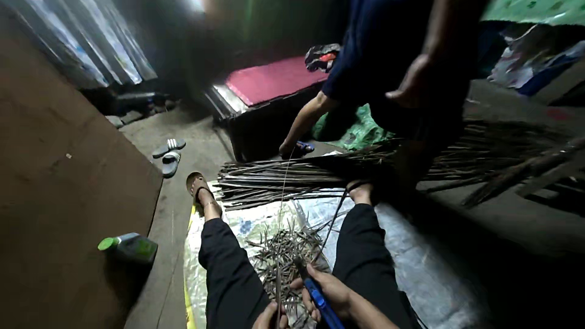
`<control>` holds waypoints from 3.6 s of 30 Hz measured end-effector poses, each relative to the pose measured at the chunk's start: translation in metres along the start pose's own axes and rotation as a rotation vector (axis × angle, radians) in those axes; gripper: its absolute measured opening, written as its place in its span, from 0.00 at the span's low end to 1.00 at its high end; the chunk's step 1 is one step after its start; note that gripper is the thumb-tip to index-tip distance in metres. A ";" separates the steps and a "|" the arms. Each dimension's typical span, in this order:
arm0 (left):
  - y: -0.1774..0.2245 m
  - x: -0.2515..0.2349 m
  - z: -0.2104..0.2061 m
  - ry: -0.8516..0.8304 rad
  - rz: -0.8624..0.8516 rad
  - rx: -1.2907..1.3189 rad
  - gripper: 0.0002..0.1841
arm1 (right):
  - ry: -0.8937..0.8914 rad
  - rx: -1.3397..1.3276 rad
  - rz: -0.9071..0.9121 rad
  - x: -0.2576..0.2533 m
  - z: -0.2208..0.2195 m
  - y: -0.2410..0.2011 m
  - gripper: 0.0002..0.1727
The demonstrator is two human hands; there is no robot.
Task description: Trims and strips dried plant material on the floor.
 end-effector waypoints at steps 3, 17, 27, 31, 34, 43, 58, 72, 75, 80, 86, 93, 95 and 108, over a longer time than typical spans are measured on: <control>0.001 -0.002 0.000 0.033 0.013 0.017 0.20 | 0.041 0.011 -0.017 0.003 0.011 0.009 0.38; 0.005 -0.013 0.000 0.042 0.052 0.056 0.20 | -0.038 0.099 0.083 0.013 0.021 0.006 0.27; 0.015 -0.009 -0.006 0.094 -0.087 -0.168 0.21 | 0.237 0.475 0.211 0.007 0.015 -0.027 0.16; 0.020 -0.011 -0.013 0.141 -0.096 -0.256 0.25 | 0.163 1.167 0.158 -0.002 -0.009 -0.029 0.15; 0.022 -0.008 -0.021 0.188 -0.056 -0.256 0.27 | 0.162 1.373 0.265 0.000 -0.032 -0.030 0.14; 0.017 -0.007 -0.031 0.104 -0.087 -0.203 0.21 | 0.358 1.594 0.800 0.005 -0.034 -0.035 0.06; 0.013 0.002 -0.039 0.023 -0.096 -0.363 0.22 | 0.660 1.606 0.784 0.003 -0.002 -0.043 0.09; 0.003 0.006 -0.034 0.022 -0.030 -0.368 0.23 | 0.764 1.450 0.169 -0.010 0.041 -0.081 0.14; 0.004 0.005 -0.032 0.038 -0.015 -0.378 0.23 | 0.758 1.192 0.044 -0.004 0.052 -0.101 0.16; 0.004 -0.001 -0.034 0.013 -0.015 -0.372 0.22 | 0.456 0.437 0.293 -0.013 0.031 -0.087 0.14; 0.000 0.003 -0.031 -0.169 -0.014 -0.384 0.20 | 0.413 0.255 0.389 -0.019 0.026 -0.090 0.03; 0.012 -0.004 -0.028 -0.026 -0.121 -0.312 0.17 | 0.357 1.197 0.363 0.005 -0.002 -0.058 0.17; 0.011 -0.006 -0.030 -0.013 -0.126 -0.294 0.18 | 0.321 1.370 0.523 0.011 -0.019 -0.037 0.12; 0.002 0.004 -0.035 -0.067 -0.069 -0.346 0.17 | 0.523 1.611 0.606 -0.002 0.007 -0.043 0.09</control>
Point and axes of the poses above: each hand's wrist, its own x-axis away from the middle knuckle, its own z-axis out of the back of the hand, y = z × x, the point moved 6 cm from there along -x, towards the middle knuckle, and after that the axes turned 4 degrees about -y, right-handed, at the moved point
